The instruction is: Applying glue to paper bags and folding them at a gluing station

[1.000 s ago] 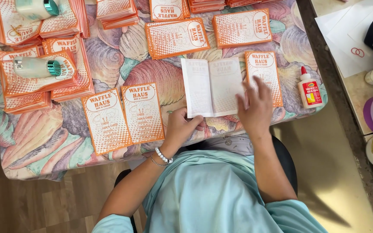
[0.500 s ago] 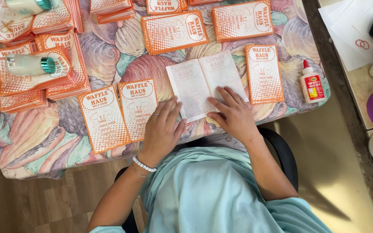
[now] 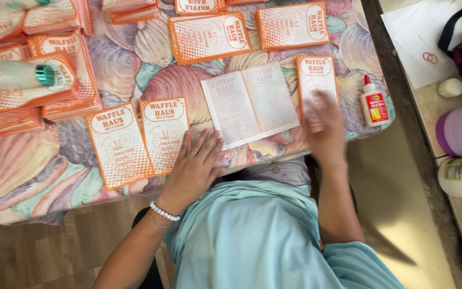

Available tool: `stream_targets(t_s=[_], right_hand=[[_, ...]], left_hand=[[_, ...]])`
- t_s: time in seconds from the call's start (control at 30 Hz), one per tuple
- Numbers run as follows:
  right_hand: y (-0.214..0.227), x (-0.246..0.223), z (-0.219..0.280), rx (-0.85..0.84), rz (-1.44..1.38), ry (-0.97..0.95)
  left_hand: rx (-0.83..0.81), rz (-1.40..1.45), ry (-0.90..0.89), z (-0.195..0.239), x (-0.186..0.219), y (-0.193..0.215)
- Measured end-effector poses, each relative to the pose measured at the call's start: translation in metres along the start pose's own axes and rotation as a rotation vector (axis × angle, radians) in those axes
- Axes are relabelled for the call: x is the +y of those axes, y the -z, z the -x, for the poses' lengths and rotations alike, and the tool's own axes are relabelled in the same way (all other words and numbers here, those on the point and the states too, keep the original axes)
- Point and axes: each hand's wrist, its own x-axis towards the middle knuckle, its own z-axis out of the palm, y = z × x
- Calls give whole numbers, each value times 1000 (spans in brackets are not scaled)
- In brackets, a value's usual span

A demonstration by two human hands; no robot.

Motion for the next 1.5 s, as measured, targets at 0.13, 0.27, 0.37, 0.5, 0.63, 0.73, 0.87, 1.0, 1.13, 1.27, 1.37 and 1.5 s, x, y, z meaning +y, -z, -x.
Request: stream_targets(t_s=[0.13,0.27,0.37,0.5,0.63,0.73,0.87,1.0,1.13,1.27,1.37,1.5], right_hand=[[58,85,14,79,435,-33],[77,88,17,-62,475,-352],[76,106,21,-28,467,-340],[74,129,25,74,457,-358],[75,100,15,267,353,-404],[75,75,10,494,-111,-541],[66,27,-9,655,-601,-588],[37,-10,-17,658,-930,-650],[-23,-4,7,535,-954,-543],[-62,-32,25,189,-718,-364],[-68,-59,17,66,-715,-256],[-71,-83,13,-19,-711,-228]], left_hand=[[-2,-12,-22,5,-5,-3],[-65,-30,-33,-1,-1,6],[-62,-36,-37,0,0,8],[-74,-68,-41,0,2,11],[-41,9,-10,1,2,15],[-59,18,-12,1,3,14],[-105,-7,-17,-2,3,15],[-143,-7,-49,0,-1,17],[-142,-28,-50,1,-3,14],[-215,105,10,1,-3,17],[-218,99,2,1,-3,17],[-201,88,-11,3,-4,15]])
